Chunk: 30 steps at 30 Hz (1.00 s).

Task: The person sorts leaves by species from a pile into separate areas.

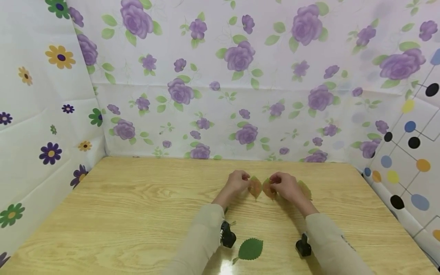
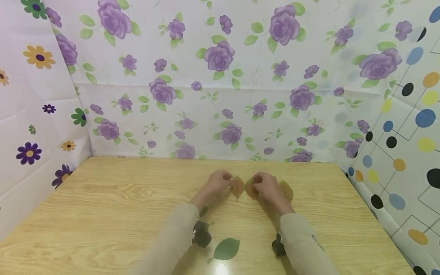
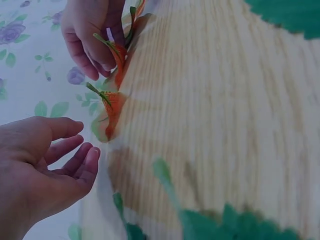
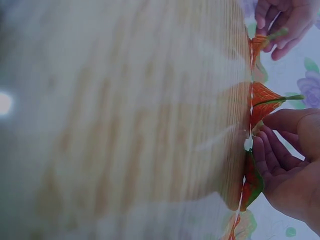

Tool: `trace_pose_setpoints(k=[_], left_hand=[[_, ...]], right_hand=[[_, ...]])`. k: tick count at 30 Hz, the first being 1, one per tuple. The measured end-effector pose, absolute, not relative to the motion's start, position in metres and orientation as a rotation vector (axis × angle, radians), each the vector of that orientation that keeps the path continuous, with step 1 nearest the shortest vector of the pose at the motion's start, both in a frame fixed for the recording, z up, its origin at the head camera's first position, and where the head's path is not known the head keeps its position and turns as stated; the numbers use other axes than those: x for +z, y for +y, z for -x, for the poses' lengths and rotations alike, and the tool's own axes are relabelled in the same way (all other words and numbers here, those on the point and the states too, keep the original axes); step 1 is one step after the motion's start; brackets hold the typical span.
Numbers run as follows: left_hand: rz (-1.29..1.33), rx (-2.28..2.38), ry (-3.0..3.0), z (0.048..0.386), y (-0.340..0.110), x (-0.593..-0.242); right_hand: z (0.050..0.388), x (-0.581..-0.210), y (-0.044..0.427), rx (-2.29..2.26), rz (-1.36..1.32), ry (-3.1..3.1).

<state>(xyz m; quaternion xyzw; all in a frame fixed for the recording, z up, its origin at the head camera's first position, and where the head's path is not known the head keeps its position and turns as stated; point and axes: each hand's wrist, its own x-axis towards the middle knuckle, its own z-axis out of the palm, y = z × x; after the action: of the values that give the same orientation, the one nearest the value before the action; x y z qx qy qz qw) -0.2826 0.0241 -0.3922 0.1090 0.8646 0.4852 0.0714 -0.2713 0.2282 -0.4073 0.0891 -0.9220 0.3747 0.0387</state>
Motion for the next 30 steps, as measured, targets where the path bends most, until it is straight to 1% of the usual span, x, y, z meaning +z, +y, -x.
trace_pose_setpoints(k=[9,15,18,24,30], left_hand=[[-0.489,1.406,2.579,0.277,-0.003,-0.374],[-0.623,1.292,2.609,0.265,-0.024,-0.374],[-0.648,1.262,2.6,0.257,-0.035,-0.378],[-0.697,1.232,2.611,0.246,-0.055,-0.385],[-0.73,1.226,2.586,0.237,-0.07,-0.389]], right_hand=[[0.269,-0.407,0.23,1.135,-0.346,-2.788],[0.27,-0.406,0.231,1.171,-0.273,-2.829],[0.265,-0.4,0.23,1.167,-0.31,-2.822],[0.246,-0.389,0.213,1.035,-0.562,-2.752],[0.214,-0.384,0.179,0.864,-0.936,-2.605]])
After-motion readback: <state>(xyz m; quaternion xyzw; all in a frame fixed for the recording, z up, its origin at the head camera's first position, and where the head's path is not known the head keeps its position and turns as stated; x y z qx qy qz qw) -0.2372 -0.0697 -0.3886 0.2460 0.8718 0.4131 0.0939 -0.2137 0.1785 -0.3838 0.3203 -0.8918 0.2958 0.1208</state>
